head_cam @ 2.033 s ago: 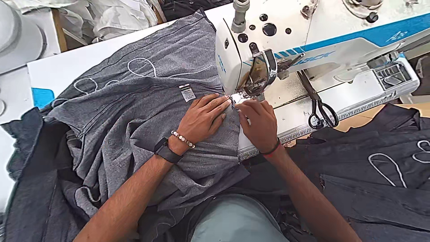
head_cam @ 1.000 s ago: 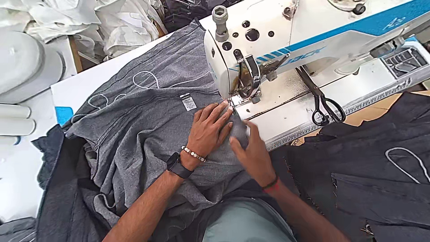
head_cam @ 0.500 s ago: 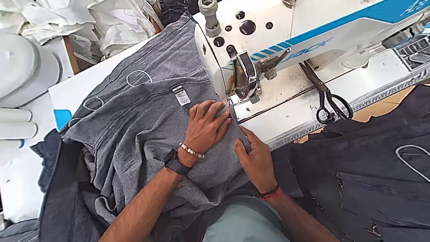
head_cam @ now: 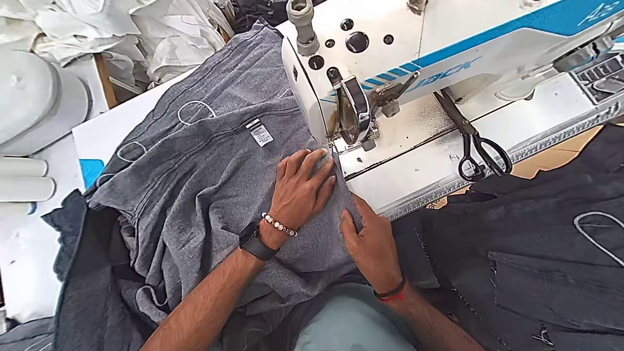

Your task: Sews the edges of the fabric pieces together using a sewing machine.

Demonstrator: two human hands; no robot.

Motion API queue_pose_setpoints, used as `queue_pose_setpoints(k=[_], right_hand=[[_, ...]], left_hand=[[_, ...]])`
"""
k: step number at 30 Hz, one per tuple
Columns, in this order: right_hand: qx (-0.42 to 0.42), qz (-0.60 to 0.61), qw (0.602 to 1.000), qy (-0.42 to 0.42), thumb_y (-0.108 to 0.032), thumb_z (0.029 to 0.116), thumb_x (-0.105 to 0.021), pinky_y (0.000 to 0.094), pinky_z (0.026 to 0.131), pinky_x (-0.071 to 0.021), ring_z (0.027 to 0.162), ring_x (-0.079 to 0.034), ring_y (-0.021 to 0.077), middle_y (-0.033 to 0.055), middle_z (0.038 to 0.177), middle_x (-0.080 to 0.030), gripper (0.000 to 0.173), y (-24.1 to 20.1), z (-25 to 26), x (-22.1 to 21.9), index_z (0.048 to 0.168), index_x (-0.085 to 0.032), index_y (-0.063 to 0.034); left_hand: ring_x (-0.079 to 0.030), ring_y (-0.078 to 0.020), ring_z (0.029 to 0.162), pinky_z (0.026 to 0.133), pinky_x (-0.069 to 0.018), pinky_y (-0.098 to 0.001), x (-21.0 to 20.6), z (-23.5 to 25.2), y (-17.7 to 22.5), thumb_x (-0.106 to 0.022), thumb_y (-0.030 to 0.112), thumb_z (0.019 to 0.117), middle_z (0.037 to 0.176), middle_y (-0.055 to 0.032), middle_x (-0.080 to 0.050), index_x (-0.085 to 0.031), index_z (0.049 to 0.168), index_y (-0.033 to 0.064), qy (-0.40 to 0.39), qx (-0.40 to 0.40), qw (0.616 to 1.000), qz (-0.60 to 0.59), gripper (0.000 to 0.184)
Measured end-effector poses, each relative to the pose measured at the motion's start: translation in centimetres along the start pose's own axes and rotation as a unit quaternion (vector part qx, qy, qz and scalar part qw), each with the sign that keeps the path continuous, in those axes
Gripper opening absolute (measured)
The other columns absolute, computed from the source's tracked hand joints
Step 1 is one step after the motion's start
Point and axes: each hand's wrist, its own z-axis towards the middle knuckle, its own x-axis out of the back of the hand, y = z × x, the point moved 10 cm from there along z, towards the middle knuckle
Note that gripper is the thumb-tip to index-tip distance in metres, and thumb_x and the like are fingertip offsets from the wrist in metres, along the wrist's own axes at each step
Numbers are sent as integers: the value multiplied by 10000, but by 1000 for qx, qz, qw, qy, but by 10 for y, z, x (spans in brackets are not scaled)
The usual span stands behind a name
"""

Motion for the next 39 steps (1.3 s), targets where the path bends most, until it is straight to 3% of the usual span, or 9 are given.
queue_pose_setpoints(k=[4,7,11,16,23,30,35,39], right_hand=[[12,-11,1000,15,-183,958,-570,268,498,-491,528,-584,68,-2,686,-683,393,0,11,5,1307,-706,-66],[7,-35,999,13,-202,943,-573,301,496,-474,521,-565,96,0,666,-661,412,1,18,4,1316,-707,-89],[-8,-44,999,3,-223,915,-593,324,552,-508,585,-599,108,2,740,-698,425,3,21,2,1309,-715,-118],[3,-64,998,15,-206,909,-586,310,505,-453,523,-524,93,-26,643,-622,390,2,24,6,1254,-748,-125],[-4,-80,997,8,-205,902,-588,324,516,-465,539,-536,99,-35,668,-634,388,4,27,4,1249,-750,-141],[19,-118,993,18,-209,909,-585,360,523,-484,565,-595,140,-1,699,-675,339,-1,27,5,1182,-768,-129],[31,-136,990,26,-199,921,-569,379,544,-518,606,-657,160,20,745,-723,359,-2,25,6,1213,-762,-117],[37,-129,991,16,-189,941,-557,354,516,-494,549,-613,144,10,671,-680,376,-2,24,8,1257,-743,-108]], left_hand=[[-448,-267,1389,1142,-310,-478,4,4,-1,-484,403,1050,1453,-7,-583,-723,1287,266,18,-24,1000,0,364],[-457,-259,1379,1140,-309,-477,5,6,0,-492,398,1051,1433,-3,-596,-730,1271,267,23,-35,999,9,349],[-458,-256,1377,1142,-304,-479,6,6,1,-493,405,1047,1424,0,-599,-725,1278,269,20,-41,999,21,354],[-492,-269,1330,1118,-328,-471,11,11,2,-528,382,1039,1374,-18,-628,-756,1216,240,31,-66,997,20,322],[-455,-277,1390,1132,-333,-478,5,1,9,-485,359,1043,1449,-17,-585,-725,1267,231,23,-1,999,31,353],[-496,-275,1332,1111,-340,-479,11,10,3,-526,357,1029,1388,-23,-623,-740,1251,248,30,-71,997,24,327],[-447,-280,1396,1112,-344,-482,1,-4,16,-435,308,1049,1498,-25,-545,-647,1390,231,18,49,998,32,409],[-431,-277,1409,1132,-324,-484,2,2,5,-467,396,1046,1491,-18,-551,-689,1341,263,14,-4,1000,8,392]])
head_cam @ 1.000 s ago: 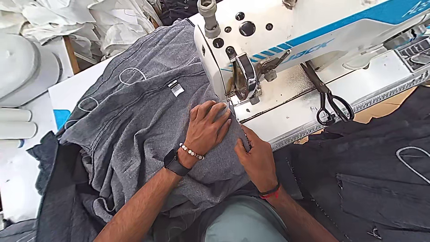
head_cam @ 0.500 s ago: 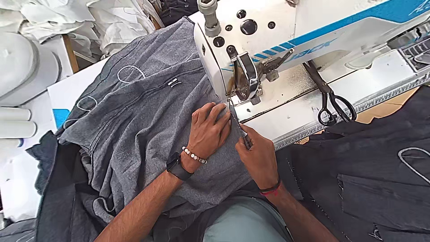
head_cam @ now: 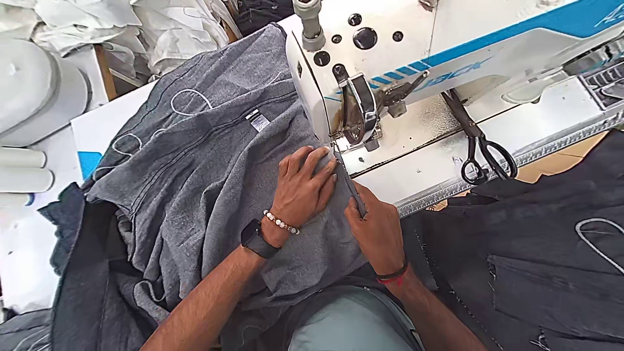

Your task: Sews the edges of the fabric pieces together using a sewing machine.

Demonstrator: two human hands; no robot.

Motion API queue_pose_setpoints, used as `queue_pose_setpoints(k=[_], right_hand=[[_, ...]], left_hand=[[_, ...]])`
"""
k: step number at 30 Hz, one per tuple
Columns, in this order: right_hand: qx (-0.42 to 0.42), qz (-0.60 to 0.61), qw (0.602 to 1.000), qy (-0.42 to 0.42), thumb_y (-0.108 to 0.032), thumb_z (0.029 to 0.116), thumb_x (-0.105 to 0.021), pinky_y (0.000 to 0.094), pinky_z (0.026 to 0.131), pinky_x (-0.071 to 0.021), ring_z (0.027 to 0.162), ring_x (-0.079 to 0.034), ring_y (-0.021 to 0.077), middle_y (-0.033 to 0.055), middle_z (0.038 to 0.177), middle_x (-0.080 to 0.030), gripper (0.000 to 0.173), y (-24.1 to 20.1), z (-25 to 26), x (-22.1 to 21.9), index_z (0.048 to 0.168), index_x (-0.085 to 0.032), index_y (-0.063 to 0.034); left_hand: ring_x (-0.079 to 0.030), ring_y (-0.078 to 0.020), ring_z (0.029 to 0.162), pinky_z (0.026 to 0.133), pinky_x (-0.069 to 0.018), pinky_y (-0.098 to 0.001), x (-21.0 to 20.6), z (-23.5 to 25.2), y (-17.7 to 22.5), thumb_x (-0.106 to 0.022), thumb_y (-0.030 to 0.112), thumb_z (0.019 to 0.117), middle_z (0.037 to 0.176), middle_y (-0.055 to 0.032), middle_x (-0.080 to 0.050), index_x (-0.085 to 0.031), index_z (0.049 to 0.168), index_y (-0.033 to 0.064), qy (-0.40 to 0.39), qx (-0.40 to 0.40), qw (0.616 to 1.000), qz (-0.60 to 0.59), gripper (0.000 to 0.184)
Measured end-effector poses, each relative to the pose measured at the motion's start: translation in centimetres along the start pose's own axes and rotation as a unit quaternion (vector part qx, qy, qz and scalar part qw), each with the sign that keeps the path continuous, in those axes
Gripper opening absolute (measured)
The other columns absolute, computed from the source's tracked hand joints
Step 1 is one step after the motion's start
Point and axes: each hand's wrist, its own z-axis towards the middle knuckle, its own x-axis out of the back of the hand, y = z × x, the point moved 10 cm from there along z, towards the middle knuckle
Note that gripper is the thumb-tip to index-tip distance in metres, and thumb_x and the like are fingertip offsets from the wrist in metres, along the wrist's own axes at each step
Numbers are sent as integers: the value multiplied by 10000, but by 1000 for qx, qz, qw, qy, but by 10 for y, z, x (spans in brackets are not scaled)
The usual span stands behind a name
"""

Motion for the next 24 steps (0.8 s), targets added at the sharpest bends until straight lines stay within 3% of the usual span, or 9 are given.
queue_pose_setpoints(k=[3,7,12,17,22,24], right_hand=[[4,3,1000,1,-189,948,-550,347,501,-487,530,-600,143,5,652,-668,379,-1,1,0,1265,-739,-101],[3,6,1000,0,-184,955,-539,345,489,-479,508,-585,140,6,633,-659,395,-1,0,1,1292,-728,-101],[11,15,1000,3,-183,960,-537,325,470,-456,486,-550,123,-1,613,-636,387,-2,1,3,1283,-732,-96],[4,23,1000,3,-191,966,-533,329,484,-473,503,-573,128,8,635,-657,388,-1,3,1,1286,-733,-99],[12,20,1000,2,-184,963,-535,316,470,-457,488,-552,118,1,615,-637,384,-2,2,0,1274,-734,-79],[14,19,1000,1,-186,964,-534,322,471,-463,489,-558,124,7,615,-636,386,-2,2,-2,1278,-726,-70]], left_hand=[[-443,-278,1404,1140,-324,-483,4,1,3,-471,377,1043,1480,-17,-564,-692,1327,248,5,-11,1000,18,383],[-412,-274,1445,1163,-329,-475,-4,-9,14,-426,317,1048,1552,-19,-500,-650,1379,194,1,75,997,3,418],[-422,-287,1425,1144,-322,-484,1,-2,2,-473,360,1038,1498,-28,-550,-704,1311,230,5,-4,1000,1,381],[-421,-291,1435,1164,-324,-484,-3,-9,13,-432,299,1045,1534,-33,-520,-677,1342,189,6,59,998,8,400],[-431,-281,1418,1154,-329,-470,0,-1,0,-473,346,1033,1481,-33,-561,-697,1330,251,8,-16,1000,-7,384],[-432,-282,1426,1163,-334,-468,1,-2,5,-458,319,1033,1485,-37,-560,-676,1352,229,9,-7,1000,5,396]])
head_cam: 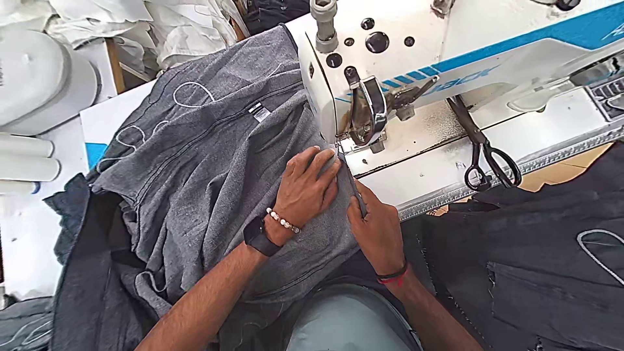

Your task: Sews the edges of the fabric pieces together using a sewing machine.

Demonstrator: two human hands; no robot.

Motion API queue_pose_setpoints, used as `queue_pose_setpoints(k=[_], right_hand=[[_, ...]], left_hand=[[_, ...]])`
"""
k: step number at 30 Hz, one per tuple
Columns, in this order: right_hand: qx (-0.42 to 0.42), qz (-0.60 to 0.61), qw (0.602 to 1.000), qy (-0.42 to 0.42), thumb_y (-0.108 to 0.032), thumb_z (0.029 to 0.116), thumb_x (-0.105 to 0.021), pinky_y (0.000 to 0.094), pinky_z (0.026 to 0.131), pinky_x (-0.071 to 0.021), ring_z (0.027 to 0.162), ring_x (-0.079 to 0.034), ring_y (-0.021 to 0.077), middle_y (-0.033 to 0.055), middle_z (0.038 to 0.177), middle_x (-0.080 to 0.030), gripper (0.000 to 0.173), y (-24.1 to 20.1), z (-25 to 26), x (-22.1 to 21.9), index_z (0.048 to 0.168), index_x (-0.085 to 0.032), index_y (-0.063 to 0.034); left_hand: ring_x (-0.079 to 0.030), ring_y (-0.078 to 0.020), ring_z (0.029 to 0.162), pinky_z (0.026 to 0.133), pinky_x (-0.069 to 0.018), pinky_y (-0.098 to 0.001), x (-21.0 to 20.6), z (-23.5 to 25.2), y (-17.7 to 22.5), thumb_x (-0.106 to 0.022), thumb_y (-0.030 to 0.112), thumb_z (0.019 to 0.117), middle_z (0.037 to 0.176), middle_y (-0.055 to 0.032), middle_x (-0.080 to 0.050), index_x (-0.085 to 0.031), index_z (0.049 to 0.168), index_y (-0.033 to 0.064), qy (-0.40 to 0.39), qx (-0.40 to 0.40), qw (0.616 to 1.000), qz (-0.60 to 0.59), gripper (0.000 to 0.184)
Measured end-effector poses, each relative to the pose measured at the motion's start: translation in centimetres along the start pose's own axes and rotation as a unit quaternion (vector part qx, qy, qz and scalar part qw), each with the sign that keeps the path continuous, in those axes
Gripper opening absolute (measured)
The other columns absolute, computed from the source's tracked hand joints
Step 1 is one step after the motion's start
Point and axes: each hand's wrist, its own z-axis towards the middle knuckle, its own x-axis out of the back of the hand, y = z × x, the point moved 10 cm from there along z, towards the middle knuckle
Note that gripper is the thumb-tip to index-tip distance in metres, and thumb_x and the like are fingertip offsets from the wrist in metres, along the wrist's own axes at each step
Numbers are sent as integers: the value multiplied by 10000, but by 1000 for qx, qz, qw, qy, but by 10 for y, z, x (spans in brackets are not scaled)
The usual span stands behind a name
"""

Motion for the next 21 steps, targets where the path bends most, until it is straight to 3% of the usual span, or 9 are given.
queue_pose_setpoints(k=[3,6,13,21], right_hand=[[6,-2,1000,1,-177,958,-538,318,465,-463,479,-555,124,7,611,-637,397,2,-3,1,1290,-720,-59],[18,-3,1000,-6,-173,949,-545,304,452,-449,467,-536,109,-6,599,-626,400,-2,-7,6,1287,-722,-57],[43,-25,999,7,-148,925,-540,297,407,-387,413,-460,93,-27,537,-566,398,-15,-14,22,1254,-748,-61],[44,-47,998,19,-180,940,-552,315,422,-414,443,-515,109,-16,571,-608,372,-19,-10,25,1228,-761,-75]], left_hand=[[-407,-279,1449,1172,-329,-464,-5,-7,6,-417,313,1047,1547,-38,-502,-590,1455,239,-18,55,998,1,449],[-404,-285,1442,1170,-313,-472,-5,-7,0,-419,345,1043,1546,-43,-498,-589,1461,267,-20,44,999,-12,458],[-438,-275,1404,1153,-313,-473,0,3,-9,-476,359,1034,1466,-30,-570,-710,1309,252,-7,-15,1000,-23,377],[-522,-289,1289,1101,-344,-468,9,16,-19,-542,381,1029,1343,-44,-652,-753,1246,274,-6,-113,993,-29,321]])
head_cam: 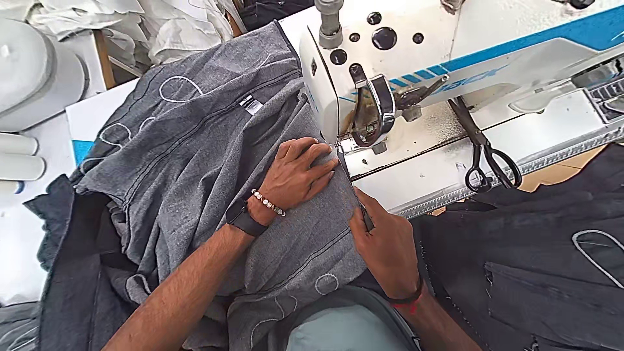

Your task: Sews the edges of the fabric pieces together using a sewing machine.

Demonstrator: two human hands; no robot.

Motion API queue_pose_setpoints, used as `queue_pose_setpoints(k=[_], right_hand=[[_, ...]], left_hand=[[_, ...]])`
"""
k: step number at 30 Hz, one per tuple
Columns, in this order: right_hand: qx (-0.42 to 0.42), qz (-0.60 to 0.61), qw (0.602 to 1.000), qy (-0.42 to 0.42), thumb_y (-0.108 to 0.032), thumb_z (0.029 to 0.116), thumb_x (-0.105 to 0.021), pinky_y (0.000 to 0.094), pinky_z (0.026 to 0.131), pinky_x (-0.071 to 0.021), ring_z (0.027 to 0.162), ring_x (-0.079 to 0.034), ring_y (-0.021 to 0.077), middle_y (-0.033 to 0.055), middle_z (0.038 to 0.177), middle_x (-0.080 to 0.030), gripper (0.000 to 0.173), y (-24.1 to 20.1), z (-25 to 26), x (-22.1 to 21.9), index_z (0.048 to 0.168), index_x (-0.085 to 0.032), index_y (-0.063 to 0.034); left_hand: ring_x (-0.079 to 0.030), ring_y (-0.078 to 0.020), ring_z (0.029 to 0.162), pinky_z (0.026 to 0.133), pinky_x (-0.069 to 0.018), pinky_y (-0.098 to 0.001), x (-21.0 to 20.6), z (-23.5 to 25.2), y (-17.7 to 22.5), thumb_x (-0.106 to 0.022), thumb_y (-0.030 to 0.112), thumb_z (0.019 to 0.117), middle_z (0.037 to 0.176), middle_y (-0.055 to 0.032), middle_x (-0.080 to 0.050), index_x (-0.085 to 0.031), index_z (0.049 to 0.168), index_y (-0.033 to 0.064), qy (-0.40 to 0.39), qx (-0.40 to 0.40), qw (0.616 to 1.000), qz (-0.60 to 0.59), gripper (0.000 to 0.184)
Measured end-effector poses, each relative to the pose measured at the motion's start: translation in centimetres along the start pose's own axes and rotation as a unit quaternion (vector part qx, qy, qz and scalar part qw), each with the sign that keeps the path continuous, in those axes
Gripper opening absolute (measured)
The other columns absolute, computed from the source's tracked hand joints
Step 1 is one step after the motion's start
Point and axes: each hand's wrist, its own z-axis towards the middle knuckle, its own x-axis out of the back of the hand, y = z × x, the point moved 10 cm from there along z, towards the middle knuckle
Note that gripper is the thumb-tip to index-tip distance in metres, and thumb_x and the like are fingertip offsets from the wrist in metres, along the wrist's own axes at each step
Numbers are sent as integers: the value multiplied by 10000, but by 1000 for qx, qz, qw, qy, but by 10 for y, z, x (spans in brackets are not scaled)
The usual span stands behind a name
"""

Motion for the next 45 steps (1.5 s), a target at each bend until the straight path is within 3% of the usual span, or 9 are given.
queue_pose_setpoints(k=[7,13,19,21,25,29,34,40,45], right_hand=[[43,-87,995,-29,-191,949,-541,385,426,-443,477,-587,211,25,561,-593,316,-26,33,5,1134,-777,-91],[-2,-82,992,-98,-375,974,-561,478,496,-477,569,-620,274,55,638,-620,465,-3,78,-30,1382,-650,-169],[18,-84,992,-92,-488,946,-614,473,493,-493,534,-602,243,29,611,-599,465,33,55,-9,1222,-680,-119],[43,-19,991,-129,-407,944,-640,423,501,-508,538,-585,181,11,668,-632,529,50,26,1,1388,-626,-121],[126,11,978,-168,-159,854,-628,405,449,-530,542,-637,172,31,780,-699,342,44,-45,10,1187,-668,-90],[232,-88,933,-259,-69,847,-620,363,404,-502,542,-624,196,41,868,-667,245,12,-95,-45,1080,-667,-129],[158,-75,772,-611,-200,989,-575,601,740,-556,907,-709,375,165,951,-721,238,14,-109,-93,1176,-701,-126],[49,33,997,-43,-215,1032,-552,342,624,-571,706,-659,130,26,895,-709,246,8,32,2,1132,-757,-123],[-51,-51,997,-26,-387,961,-690,408,594,-539,671,-655,144,-32,815,-705,206,23,49,-20,1009,-765,-201]], left_hand=[[-542,-269,1265,1080,-346,-469,5,10,-2,-533,432,1038,1313,-18,-677,-766,1207,299,3,-112,993,35,317],[-423,-250,1462,1197,-361,-463,-10,-16,18,-471,264,1032,1496,-23,-562,-689,1315,147,0,164,981,-105,376],[-352,-297,1501,1212,-293,-527,-8,-21,13,-475,410,1045,1560,-10,-502,-648,1391,324,-14,80,994,-67,397],[-383,-301,1481,1215,-294,-528,-7,-19,21,-482,429,1052,1544,-31,-517,-661,1375,360,-7,43,997,-68,376],[-471,-267,1410,1178,-359,-477,-8,-19,35,-494,389,1052,1472,-58,-575,-704,1323,328,0,-12,997,-77,348],[-511,-277,1376,1160,-394,-477,-5,-20,41,-525,341,1042,1394,-78,-630,-768,1196,233,16,-44,996,-81,307],[-510,-267,1370,1160,-377,-485,-3,-22,43,-541,345,1032,1390,-61,-633,-771,1192,267,20,-46,996,-80,291],[-510,-261,1354,1142,-361,-508,-6,-22,43,-513,364,1028,1404,-51,-621,-732,1280,328,1,-54,995,-90,335],[-512,-217,1346,1116,-377,-492,-3,-16,33,-571,351,984,1332,13,-663,-807,1063,280,-10,-10,986,-166,259]])
